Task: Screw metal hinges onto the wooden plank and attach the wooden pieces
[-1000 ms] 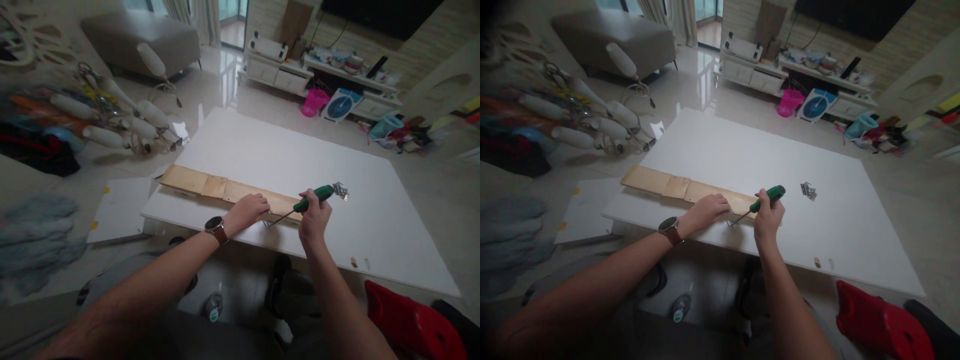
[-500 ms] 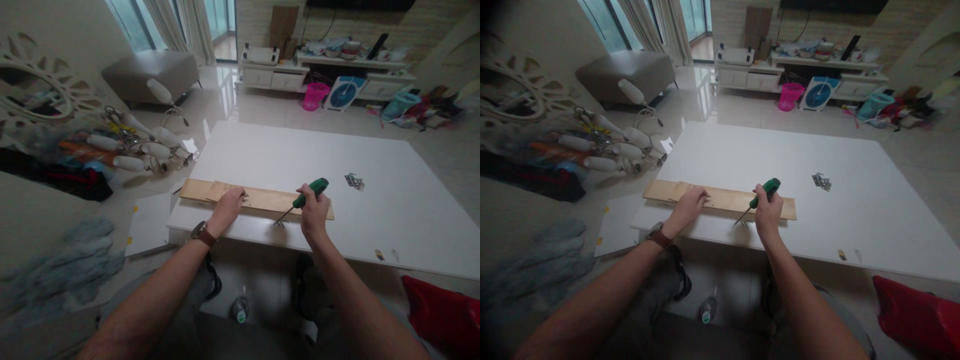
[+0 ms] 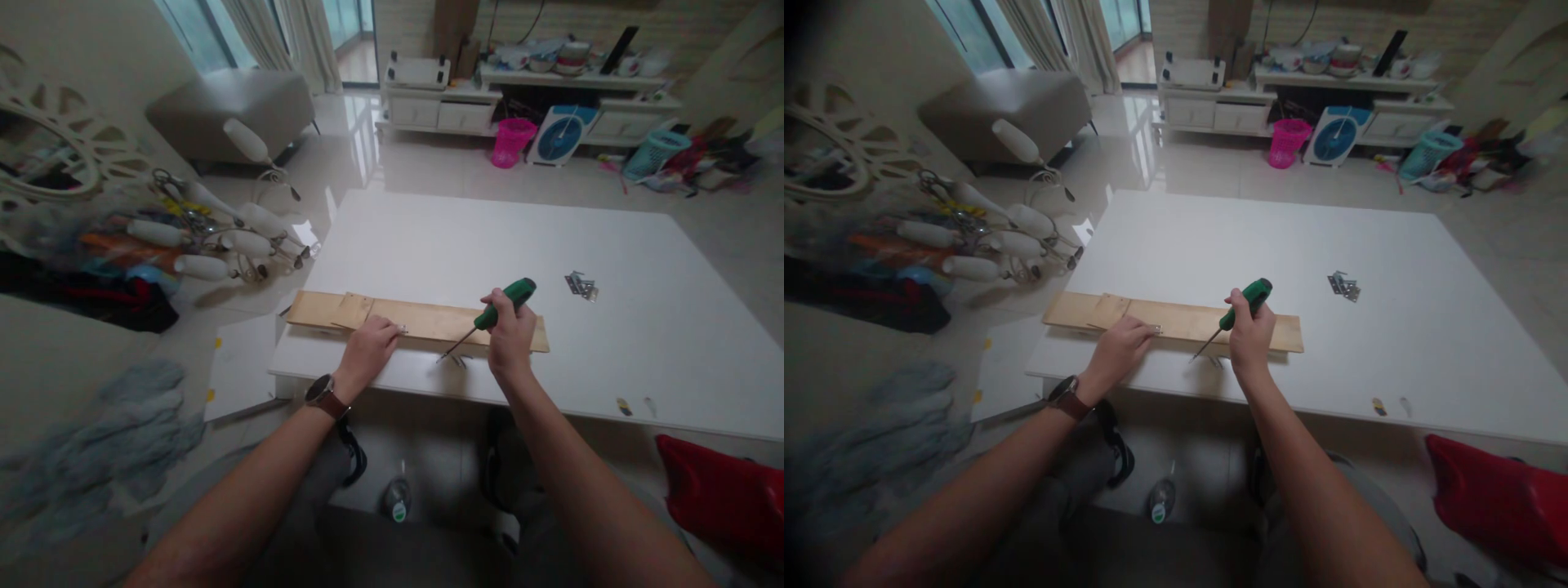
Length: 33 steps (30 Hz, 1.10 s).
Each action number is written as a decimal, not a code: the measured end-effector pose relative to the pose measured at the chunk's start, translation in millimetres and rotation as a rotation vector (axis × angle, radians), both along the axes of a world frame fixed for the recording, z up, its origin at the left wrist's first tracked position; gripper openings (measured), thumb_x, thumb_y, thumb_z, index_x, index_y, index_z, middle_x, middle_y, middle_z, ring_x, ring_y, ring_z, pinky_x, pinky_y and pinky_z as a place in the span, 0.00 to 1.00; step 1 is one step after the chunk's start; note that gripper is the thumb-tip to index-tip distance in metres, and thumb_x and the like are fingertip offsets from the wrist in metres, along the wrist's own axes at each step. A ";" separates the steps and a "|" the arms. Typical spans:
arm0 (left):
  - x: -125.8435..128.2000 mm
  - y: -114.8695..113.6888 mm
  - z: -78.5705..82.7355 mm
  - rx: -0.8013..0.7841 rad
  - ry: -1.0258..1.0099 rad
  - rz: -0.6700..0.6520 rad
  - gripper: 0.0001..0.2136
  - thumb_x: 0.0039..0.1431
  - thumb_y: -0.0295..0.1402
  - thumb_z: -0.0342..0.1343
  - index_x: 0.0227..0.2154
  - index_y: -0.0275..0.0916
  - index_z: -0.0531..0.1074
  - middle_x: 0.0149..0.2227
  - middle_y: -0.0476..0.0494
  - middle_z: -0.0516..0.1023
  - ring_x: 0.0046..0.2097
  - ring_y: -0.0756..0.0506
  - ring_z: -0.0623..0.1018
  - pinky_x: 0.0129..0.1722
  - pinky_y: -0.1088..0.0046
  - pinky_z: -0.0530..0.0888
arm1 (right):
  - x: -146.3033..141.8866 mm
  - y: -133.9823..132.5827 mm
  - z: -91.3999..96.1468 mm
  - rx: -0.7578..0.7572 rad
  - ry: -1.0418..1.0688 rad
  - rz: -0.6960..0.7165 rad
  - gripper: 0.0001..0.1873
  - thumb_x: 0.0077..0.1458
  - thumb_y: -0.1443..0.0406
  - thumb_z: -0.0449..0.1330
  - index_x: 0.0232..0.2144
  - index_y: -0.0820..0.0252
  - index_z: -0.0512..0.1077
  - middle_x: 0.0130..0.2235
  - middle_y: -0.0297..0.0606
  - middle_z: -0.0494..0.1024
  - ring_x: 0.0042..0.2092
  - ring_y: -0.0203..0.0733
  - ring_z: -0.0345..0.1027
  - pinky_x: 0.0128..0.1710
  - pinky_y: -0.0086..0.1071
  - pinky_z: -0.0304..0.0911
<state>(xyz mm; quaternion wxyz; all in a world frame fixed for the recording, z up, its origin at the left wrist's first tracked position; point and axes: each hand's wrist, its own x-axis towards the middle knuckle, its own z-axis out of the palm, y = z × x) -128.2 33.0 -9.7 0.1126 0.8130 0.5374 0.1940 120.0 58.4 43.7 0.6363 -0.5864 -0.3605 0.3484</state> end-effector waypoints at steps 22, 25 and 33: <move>-4.0 -6.3 -1.1 -0.023 -0.042 -0.100 0.08 0.68 0.23 0.59 0.40 0.40 0.83 0.42 0.41 0.83 0.50 0.42 0.78 0.51 0.65 0.78 | -26.1 15.6 -2.2 0.182 0.069 0.096 0.24 0.54 0.55 0.67 0.51 0.53 0.69 0.35 0.32 0.79 0.27 0.33 0.63 0.25 0.30 0.58; -1.1 -7.2 -1.6 -0.024 -0.031 -0.089 0.08 0.68 0.24 0.59 0.40 0.40 0.83 0.42 0.41 0.83 0.50 0.42 0.78 0.50 0.65 0.78 | -32.0 11.5 1.8 0.198 0.005 0.107 0.25 0.56 0.51 0.69 0.51 0.52 0.69 0.36 0.33 0.79 0.30 0.36 0.67 0.26 0.31 0.61; 1.3 -8.2 -1.5 0.007 -0.004 -0.052 0.08 0.69 0.26 0.59 0.41 0.41 0.83 0.43 0.41 0.84 0.50 0.43 0.79 0.49 0.66 0.78 | -40.6 1.3 7.3 0.282 -0.101 0.170 0.22 0.59 0.51 0.69 0.51 0.48 0.70 0.39 0.37 0.79 0.36 0.42 0.73 0.32 0.36 0.69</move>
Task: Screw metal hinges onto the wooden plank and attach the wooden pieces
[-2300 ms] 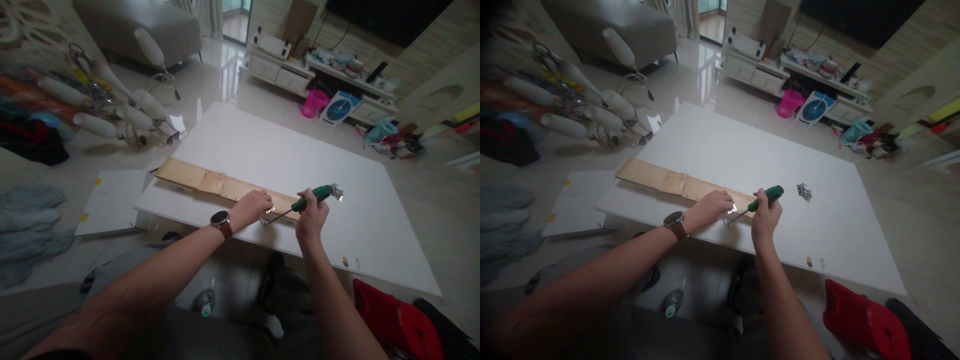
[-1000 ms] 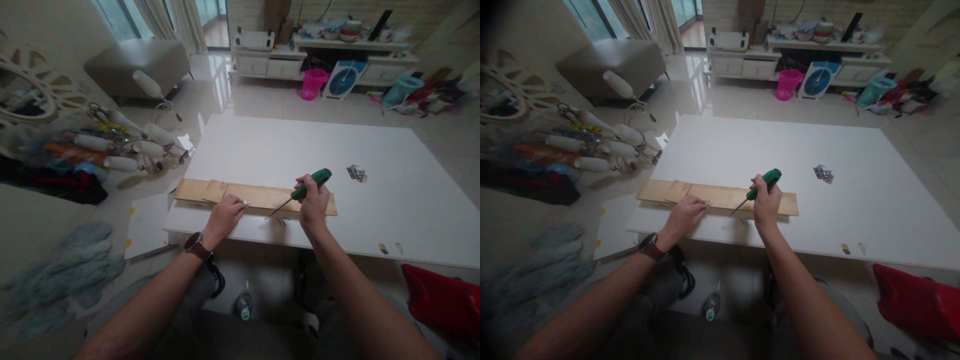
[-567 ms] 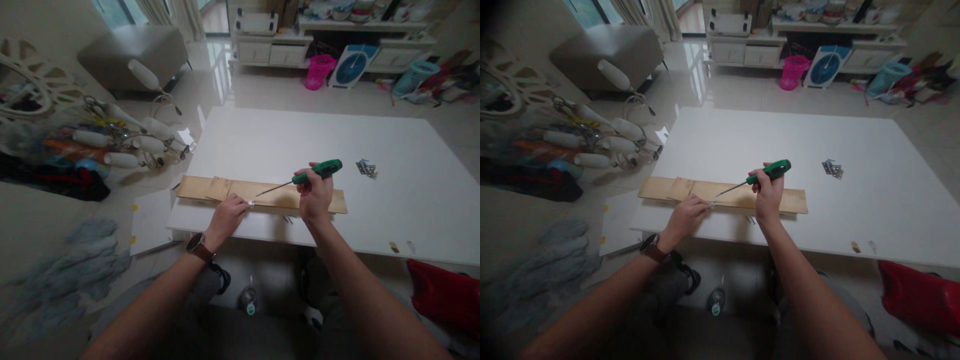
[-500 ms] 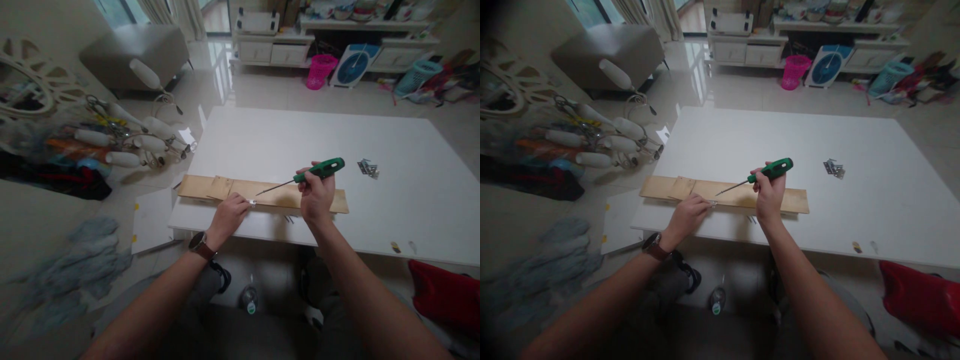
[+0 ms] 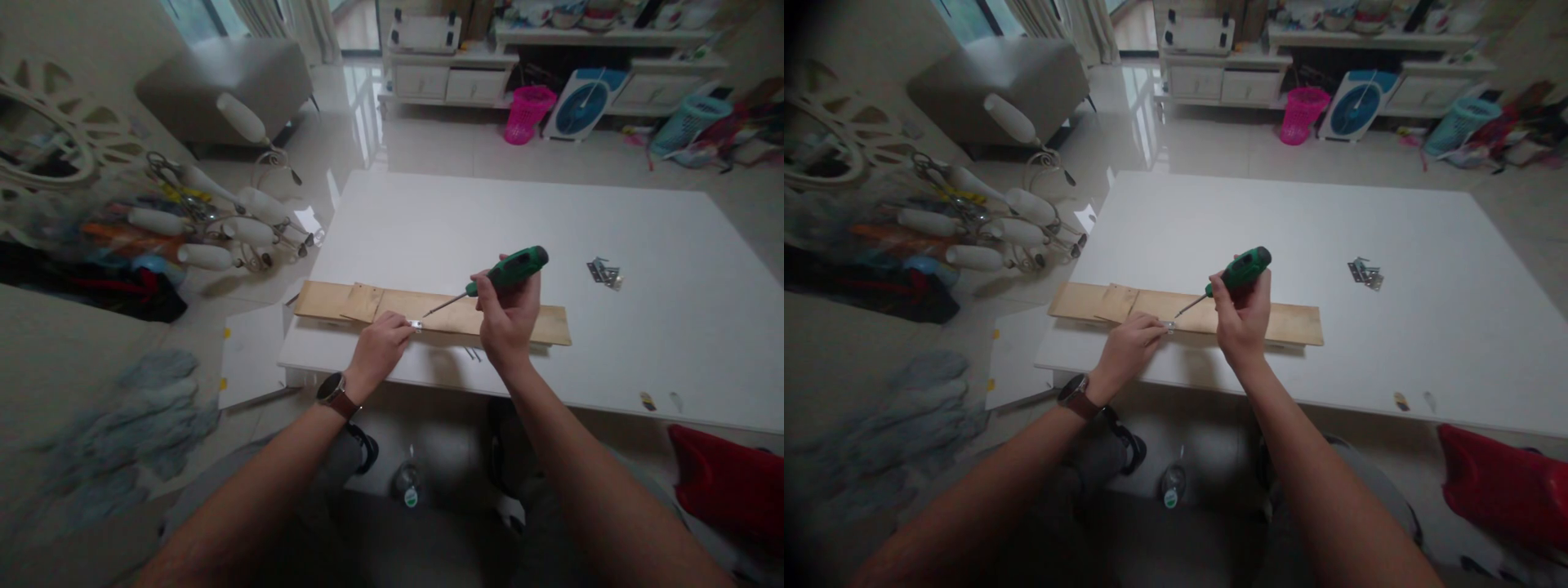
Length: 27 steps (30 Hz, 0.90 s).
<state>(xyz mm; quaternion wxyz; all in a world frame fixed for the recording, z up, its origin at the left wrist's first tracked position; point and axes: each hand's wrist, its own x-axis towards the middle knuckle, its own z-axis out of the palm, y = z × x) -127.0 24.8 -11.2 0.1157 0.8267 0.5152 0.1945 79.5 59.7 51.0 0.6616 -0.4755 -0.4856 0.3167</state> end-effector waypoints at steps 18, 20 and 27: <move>1.5 1.0 -2.5 0.056 0.007 -0.010 0.07 0.66 0.26 0.63 0.41 0.42 0.85 0.41 0.43 0.84 0.48 0.44 0.79 0.41 0.71 0.78 | -1.7 3.4 -22.2 0.124 -0.244 0.118 0.19 0.67 0.52 0.65 0.55 0.45 0.67 0.38 0.37 0.77 0.34 0.45 0.75 0.30 0.39 0.73; 1.5 1.1 -2.3 0.052 0.010 -0.004 0.07 0.66 0.25 0.63 0.40 0.42 0.85 0.41 0.43 0.84 0.48 0.44 0.79 0.40 0.71 0.77 | -2.4 3.2 -23.4 0.120 -0.244 0.121 0.19 0.66 0.52 0.65 0.54 0.46 0.67 0.38 0.38 0.78 0.35 0.45 0.76 0.32 0.40 0.74; 0.6 1.0 -2.3 0.052 0.015 -0.002 0.08 0.66 0.24 0.63 0.40 0.42 0.85 0.41 0.44 0.84 0.48 0.44 0.79 0.40 0.71 0.77 | -4.4 3.2 -26.4 0.107 -0.248 0.172 0.21 0.65 0.53 0.66 0.56 0.46 0.67 0.40 0.40 0.79 0.42 0.50 0.78 0.39 0.47 0.78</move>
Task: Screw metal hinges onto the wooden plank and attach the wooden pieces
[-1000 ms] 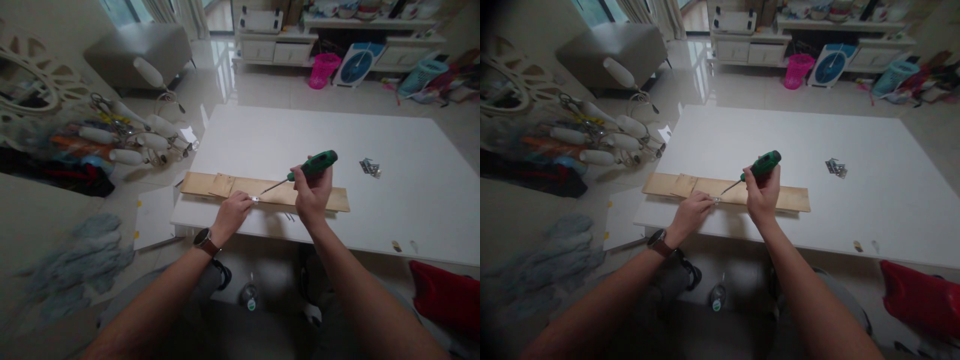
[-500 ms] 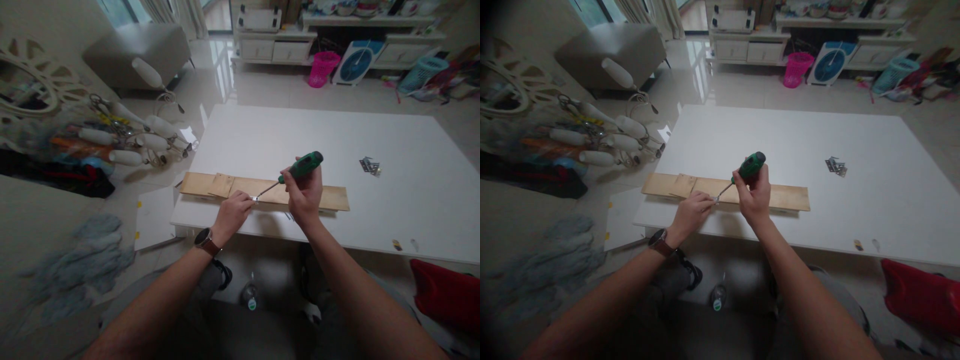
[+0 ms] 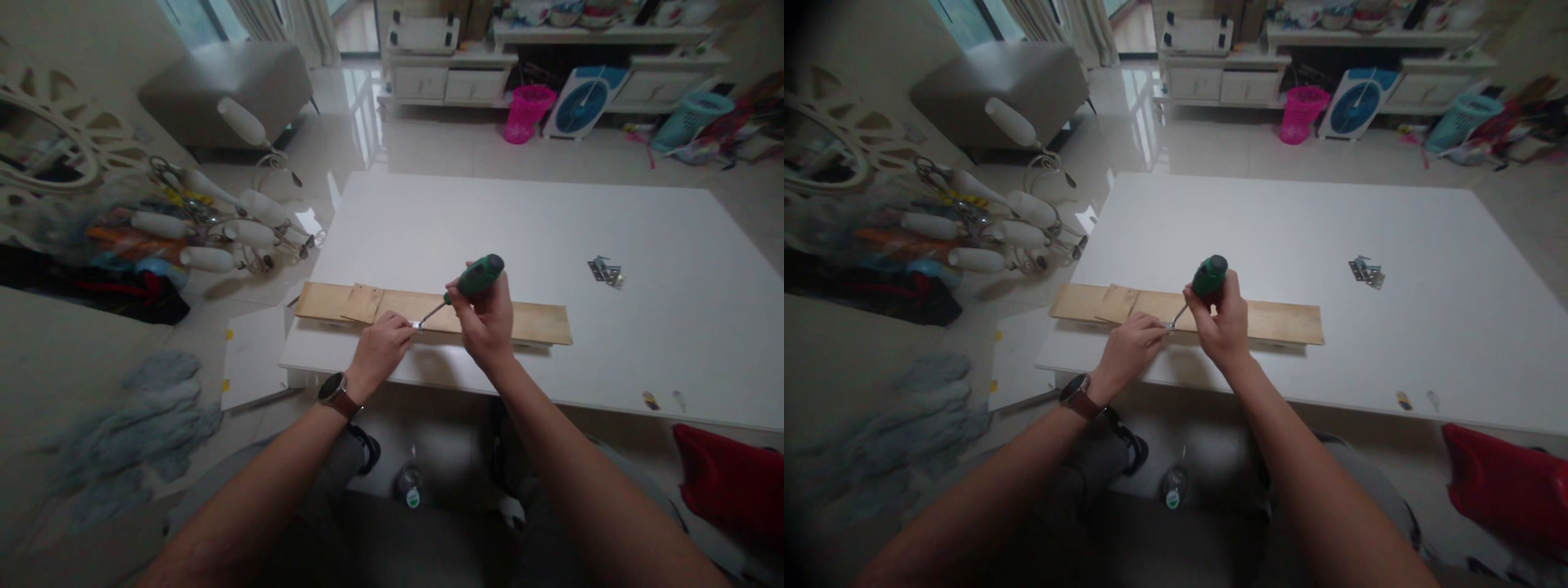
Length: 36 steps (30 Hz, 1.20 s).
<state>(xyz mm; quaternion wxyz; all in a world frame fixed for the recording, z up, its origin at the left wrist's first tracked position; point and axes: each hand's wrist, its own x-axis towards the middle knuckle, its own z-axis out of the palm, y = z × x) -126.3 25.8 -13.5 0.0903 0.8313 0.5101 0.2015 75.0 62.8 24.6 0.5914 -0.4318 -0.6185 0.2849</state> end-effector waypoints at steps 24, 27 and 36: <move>0.8 3.0 -2.1 0.000 0.016 0.029 0.10 0.66 0.21 0.59 0.39 0.41 0.84 0.42 0.43 0.85 0.50 0.43 0.80 0.39 0.70 0.77 | -8.6 0.5 28.1 -0.022 -0.153 0.155 0.16 0.60 0.64 0.64 0.50 0.51 0.68 0.40 0.32 0.79 0.30 0.34 0.70 0.31 0.34 0.68; 1.3 3.9 -2.6 0.014 0.014 0.040 0.10 0.66 0.21 0.59 0.39 0.41 0.84 0.42 0.44 0.85 0.49 0.43 0.80 0.37 0.70 0.76 | -9.4 1.8 27.3 -0.005 -0.188 0.114 0.14 0.60 0.62 0.65 0.47 0.51 0.69 0.36 0.29 0.77 0.29 0.34 0.67 0.31 0.33 0.67; 2.2 5.6 -2.0 0.011 0.039 0.024 0.10 0.68 0.23 0.58 0.40 0.41 0.84 0.41 0.42 0.84 0.49 0.43 0.78 0.38 0.70 0.74 | -13.2 0.3 26.3 -0.024 -0.183 0.135 0.17 0.59 0.63 0.65 0.49 0.50 0.67 0.38 0.30 0.80 0.31 0.35 0.71 0.32 0.34 0.69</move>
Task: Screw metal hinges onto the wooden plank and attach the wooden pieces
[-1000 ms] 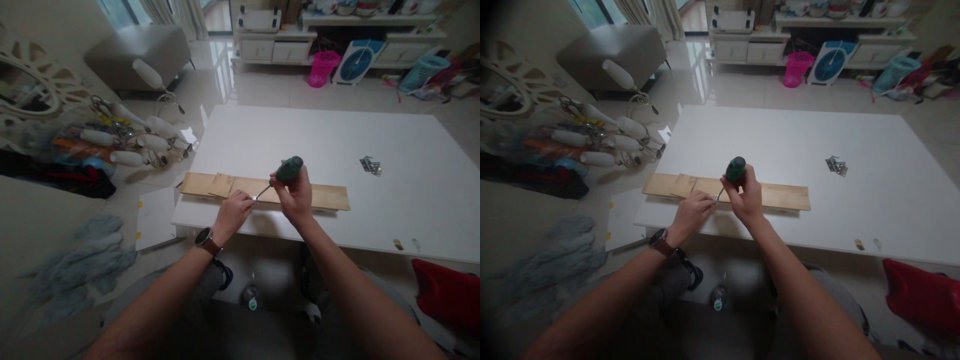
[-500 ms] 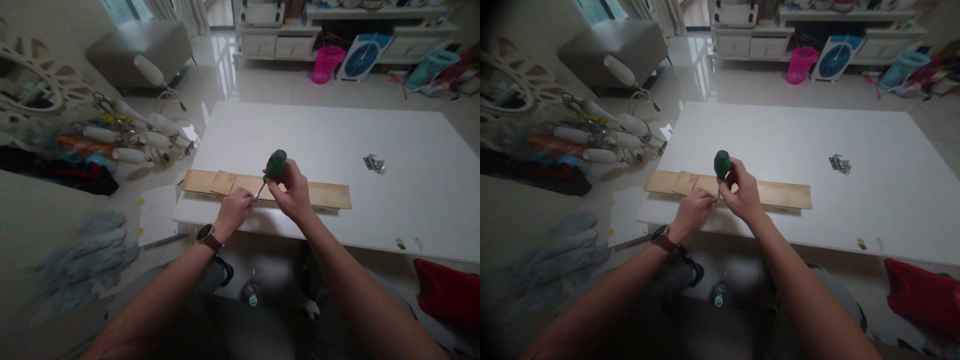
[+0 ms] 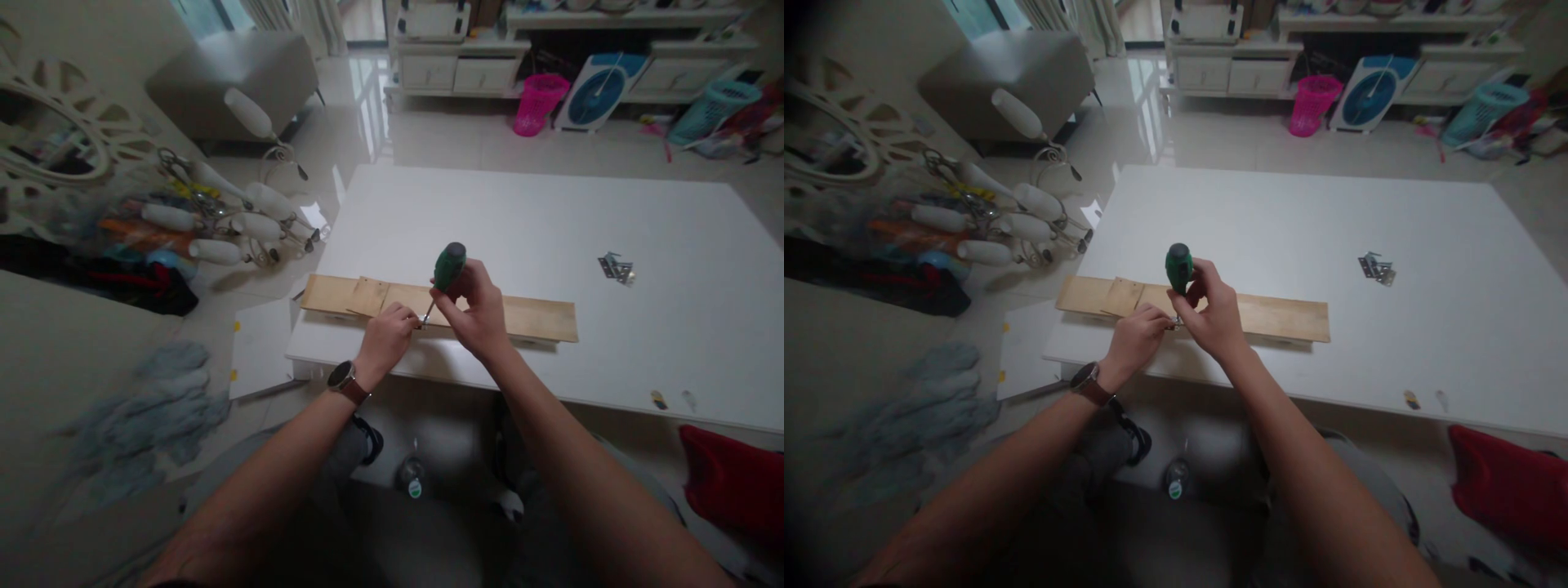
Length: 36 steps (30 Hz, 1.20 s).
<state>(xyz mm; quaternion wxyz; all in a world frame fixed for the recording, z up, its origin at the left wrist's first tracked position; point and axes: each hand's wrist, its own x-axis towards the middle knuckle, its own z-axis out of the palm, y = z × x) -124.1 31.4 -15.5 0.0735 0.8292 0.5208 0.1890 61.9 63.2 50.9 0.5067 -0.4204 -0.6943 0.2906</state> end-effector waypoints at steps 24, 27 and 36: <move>3.7 1.4 4.7 -0.015 0.008 0.012 0.08 0.68 0.24 0.59 0.39 0.40 0.83 0.41 0.42 0.83 0.48 0.43 0.78 0.38 0.66 0.74 | -3.0 -1.6 -4.5 -0.037 0.027 -0.005 0.15 0.58 0.65 0.65 0.48 0.51 0.70 0.39 0.32 0.81 0.32 0.38 0.73 0.34 0.36 0.70; 3.8 1.7 4.8 -0.012 0.009 0.012 0.08 0.68 0.24 0.59 0.39 0.40 0.83 0.41 0.42 0.84 0.47 0.43 0.78 0.38 0.66 0.74 | -3.0 -2.6 -4.1 -0.025 0.031 0.016 0.16 0.59 0.66 0.63 0.50 0.52 0.71 0.42 0.34 0.82 0.33 0.37 0.74 0.35 0.36 0.70; 4.4 1.4 5.6 -0.033 0.003 0.022 0.09 0.68 0.24 0.58 0.38 0.40 0.83 0.41 0.42 0.83 0.47 0.42 0.78 0.39 0.67 0.74 | -3.0 0.4 -8.5 0.005 0.006 -0.044 0.14 0.56 0.63 0.68 0.43 0.51 0.70 0.32 0.27 0.73 0.29 0.37 0.69 0.32 0.36 0.67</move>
